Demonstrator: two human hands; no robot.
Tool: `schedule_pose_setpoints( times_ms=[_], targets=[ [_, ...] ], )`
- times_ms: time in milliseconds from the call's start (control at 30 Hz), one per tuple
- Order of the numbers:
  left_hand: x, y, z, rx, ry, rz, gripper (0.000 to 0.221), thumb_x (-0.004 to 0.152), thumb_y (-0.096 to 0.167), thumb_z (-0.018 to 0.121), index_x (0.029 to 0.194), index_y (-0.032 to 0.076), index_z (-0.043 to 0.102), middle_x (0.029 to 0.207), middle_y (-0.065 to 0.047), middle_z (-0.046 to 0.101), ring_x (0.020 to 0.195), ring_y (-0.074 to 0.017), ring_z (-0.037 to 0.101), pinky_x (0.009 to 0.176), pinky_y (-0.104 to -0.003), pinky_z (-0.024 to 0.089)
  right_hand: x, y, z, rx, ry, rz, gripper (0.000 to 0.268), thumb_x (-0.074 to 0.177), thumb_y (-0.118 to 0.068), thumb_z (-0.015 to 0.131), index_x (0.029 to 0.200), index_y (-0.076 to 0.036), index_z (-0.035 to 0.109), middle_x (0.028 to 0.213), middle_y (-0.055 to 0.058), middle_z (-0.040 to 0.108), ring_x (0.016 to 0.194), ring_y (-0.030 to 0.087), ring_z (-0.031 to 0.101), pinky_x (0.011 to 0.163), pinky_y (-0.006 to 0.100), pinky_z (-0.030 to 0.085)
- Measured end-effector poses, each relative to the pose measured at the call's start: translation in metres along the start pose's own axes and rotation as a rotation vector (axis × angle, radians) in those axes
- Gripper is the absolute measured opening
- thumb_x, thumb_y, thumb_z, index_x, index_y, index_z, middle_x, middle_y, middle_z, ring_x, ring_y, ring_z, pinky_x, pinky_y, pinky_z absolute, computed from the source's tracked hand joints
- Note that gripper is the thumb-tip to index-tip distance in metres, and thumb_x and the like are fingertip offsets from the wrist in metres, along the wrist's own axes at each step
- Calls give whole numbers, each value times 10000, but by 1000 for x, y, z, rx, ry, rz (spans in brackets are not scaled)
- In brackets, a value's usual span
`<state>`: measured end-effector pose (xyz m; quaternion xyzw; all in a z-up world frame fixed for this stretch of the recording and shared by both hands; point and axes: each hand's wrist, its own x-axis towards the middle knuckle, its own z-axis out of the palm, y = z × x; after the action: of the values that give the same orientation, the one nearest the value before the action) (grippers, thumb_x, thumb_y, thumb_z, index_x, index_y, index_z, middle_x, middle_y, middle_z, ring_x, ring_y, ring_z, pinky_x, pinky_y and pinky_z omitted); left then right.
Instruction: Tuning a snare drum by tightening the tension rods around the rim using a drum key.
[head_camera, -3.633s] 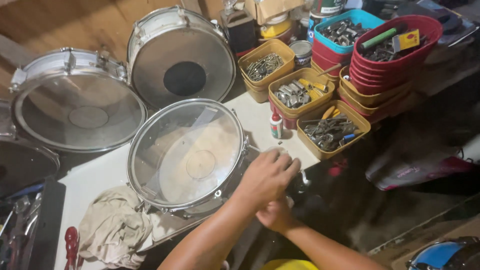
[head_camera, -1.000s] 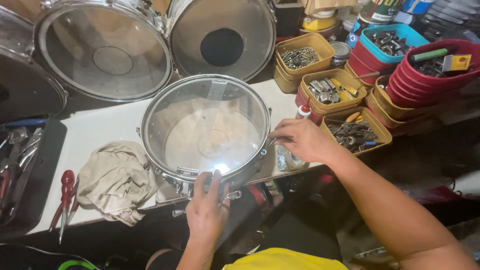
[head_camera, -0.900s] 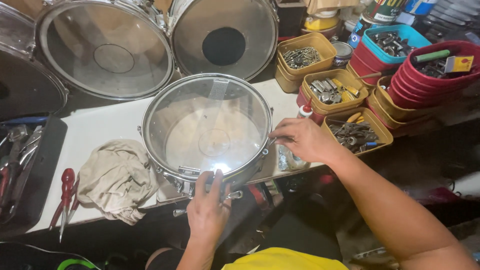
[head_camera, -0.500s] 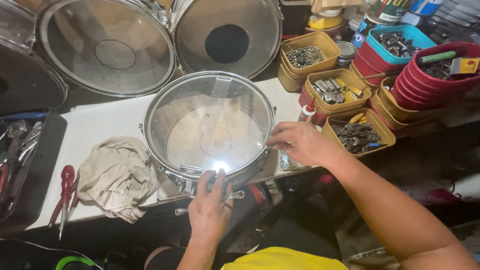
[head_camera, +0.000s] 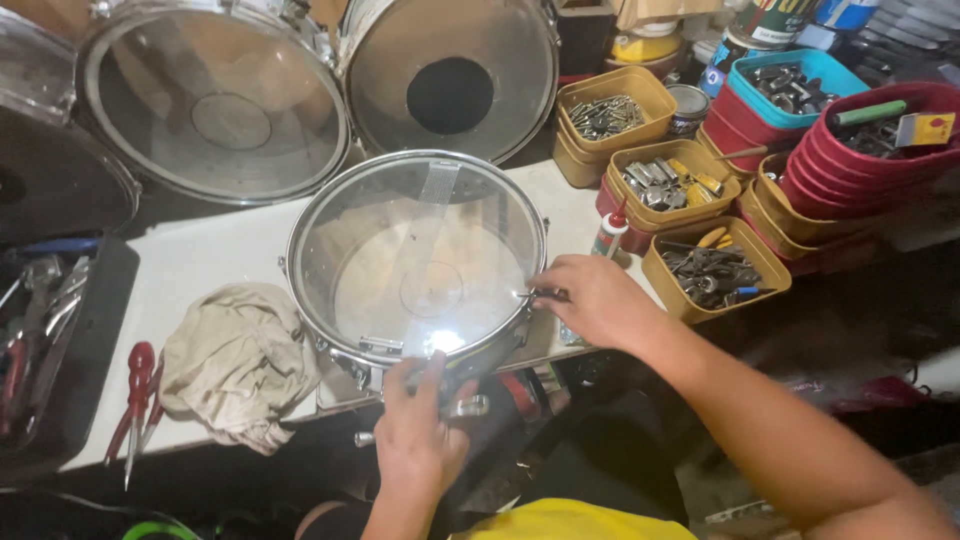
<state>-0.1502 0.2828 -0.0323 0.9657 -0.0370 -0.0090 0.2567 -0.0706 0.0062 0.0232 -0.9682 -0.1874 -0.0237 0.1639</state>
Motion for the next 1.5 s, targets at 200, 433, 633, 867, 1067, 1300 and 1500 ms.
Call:
schedule_pose_setpoints(
  times_ms=[200,433,633,867,1067,1300,1500],
  targets=[
    [-26,28,-46,-256,474,539,376,902,213,623,1255,108,698,1168,-210,563,1071,-338,582,843,-432,532,-60,-25,32,321,315,508,298,970,-405,620,936,-120,701,914,127,747,847,330,719,796,454,522],
    [-20,46,-18,-566,298,755,240,993,307,609,871,128,714,788,-47,683,638,-225,641,606,-344,499,-80,-36,92,1737,-119,533,441,942,-318,634,1167,60,672,806,203,746,453,211,616,404,292,468],
    [-31,61,5,-746,291,718,294,973,283,667,1106,24,708,966,-131,742,831,-233,750,750,-321,592,-60,-20,81,1742,456,620,374,905,-89,706,1250,-71,562,791,155,716,468,200,608,421,303,518],
    [-36,45,38,-702,430,599,342,876,182,762,1182,37,712,1028,-128,783,906,-219,785,832,-301,617,-48,-16,98,1718,617,553,224,893,-50,744,991,-89,546,920,238,786,547,220,664,519,306,560],
    [-33,37,54,-619,459,414,194,859,219,769,1003,92,790,859,-39,812,724,-127,779,704,-260,594,-43,-21,101,1663,794,650,359,771,46,835,901,-107,538,743,140,732,510,202,648,476,308,560],
    [-32,41,63,-717,171,-50,303,773,385,792,902,127,882,858,-21,889,803,-97,830,725,-263,610,-39,-32,98,1377,838,649,211,766,47,865,830,-46,686,813,98,778,915,244,825,759,268,645],
    [-32,51,61,-1109,34,-454,349,871,260,736,787,-49,876,537,-124,733,524,-148,596,538,-295,490,-33,-37,99,945,818,548,190,739,-166,917,845,-85,782,793,15,793,737,88,715,723,221,565]
  ],
)
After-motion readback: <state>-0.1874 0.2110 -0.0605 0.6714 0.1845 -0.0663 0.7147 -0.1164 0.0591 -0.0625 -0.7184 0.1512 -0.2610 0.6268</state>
